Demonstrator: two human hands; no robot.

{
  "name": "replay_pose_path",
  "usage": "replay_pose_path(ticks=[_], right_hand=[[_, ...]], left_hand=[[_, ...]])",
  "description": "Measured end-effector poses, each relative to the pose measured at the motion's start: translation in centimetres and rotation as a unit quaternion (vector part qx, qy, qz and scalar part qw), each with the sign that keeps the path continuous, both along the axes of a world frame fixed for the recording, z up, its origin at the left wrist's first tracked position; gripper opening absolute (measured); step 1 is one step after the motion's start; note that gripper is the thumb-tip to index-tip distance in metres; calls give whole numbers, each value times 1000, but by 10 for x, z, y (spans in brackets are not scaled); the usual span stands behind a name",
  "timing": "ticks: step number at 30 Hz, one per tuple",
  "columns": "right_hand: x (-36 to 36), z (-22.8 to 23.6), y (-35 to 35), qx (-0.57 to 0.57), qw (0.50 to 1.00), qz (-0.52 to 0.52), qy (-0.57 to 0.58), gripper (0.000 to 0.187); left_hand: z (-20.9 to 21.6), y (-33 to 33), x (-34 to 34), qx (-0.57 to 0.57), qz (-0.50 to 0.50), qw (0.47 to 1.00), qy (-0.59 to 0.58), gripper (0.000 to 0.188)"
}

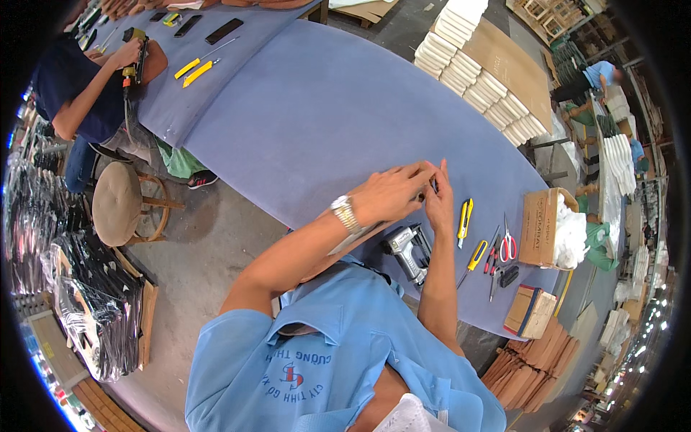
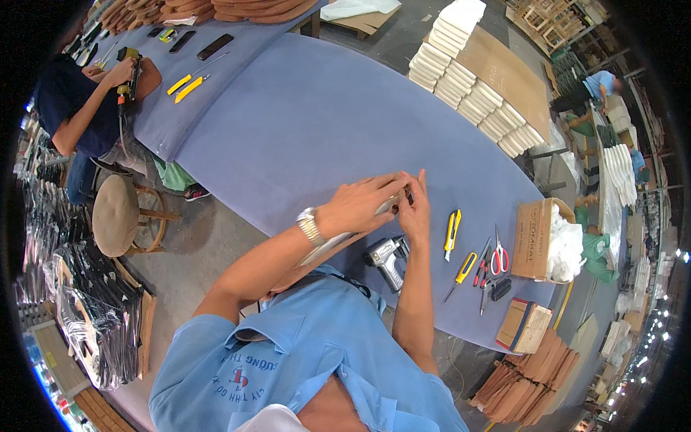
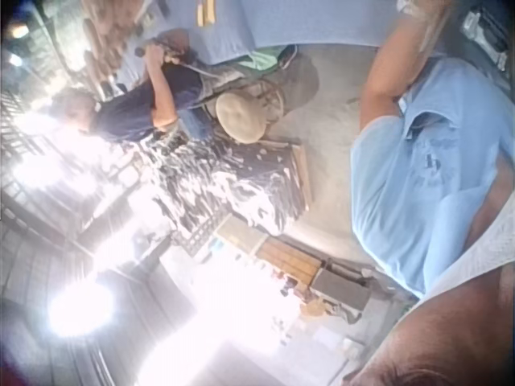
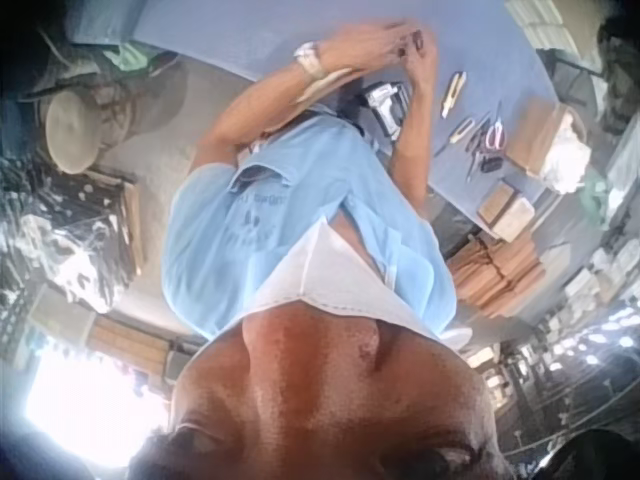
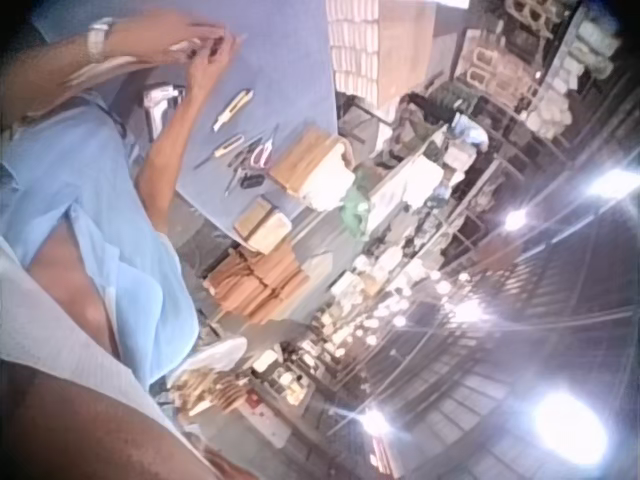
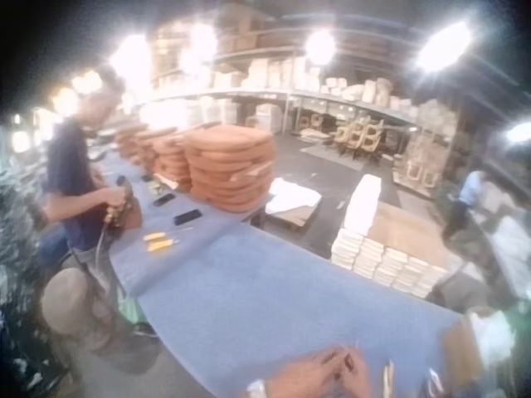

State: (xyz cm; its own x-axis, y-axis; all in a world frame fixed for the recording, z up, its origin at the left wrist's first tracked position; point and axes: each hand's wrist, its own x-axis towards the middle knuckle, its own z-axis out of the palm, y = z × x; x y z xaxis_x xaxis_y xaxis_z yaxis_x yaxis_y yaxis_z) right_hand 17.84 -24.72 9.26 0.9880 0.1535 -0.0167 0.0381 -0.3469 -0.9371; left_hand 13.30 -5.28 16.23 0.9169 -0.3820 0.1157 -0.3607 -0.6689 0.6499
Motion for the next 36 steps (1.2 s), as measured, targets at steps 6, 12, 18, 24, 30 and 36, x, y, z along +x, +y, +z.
replay_pose_path(ticks=[6, 12, 18, 24, 30, 36], right_hand=[[-17, -23, -10, 18, 987, -126, -99, 36], [-21, -1, -10, -62, 984, -132, -106, 12], [-23, -37, -32, 42, 980, -188, -53, 12], [-25, -61, -31, 26, 975, -217, 48, 12], [-24, 14, -10, -51, 977, -162, -128, 23], [-26, 11, -18, -183, 967, -132, -117, 19]], left_hand=[[-41, -25, 29, -115, -31, 993, 23, 58], [-34, 6, 42, -182, -45, 979, 77, 48], [-27, 18, 68, -89, 29, 989, 118, 36], [-40, 12, 71, -58, 72, 996, 20, 57], [-44, -20, 44, -21, -88, 996, -27, 89], [-56, -39, 46, 54, -97, 993, -41, 93]])
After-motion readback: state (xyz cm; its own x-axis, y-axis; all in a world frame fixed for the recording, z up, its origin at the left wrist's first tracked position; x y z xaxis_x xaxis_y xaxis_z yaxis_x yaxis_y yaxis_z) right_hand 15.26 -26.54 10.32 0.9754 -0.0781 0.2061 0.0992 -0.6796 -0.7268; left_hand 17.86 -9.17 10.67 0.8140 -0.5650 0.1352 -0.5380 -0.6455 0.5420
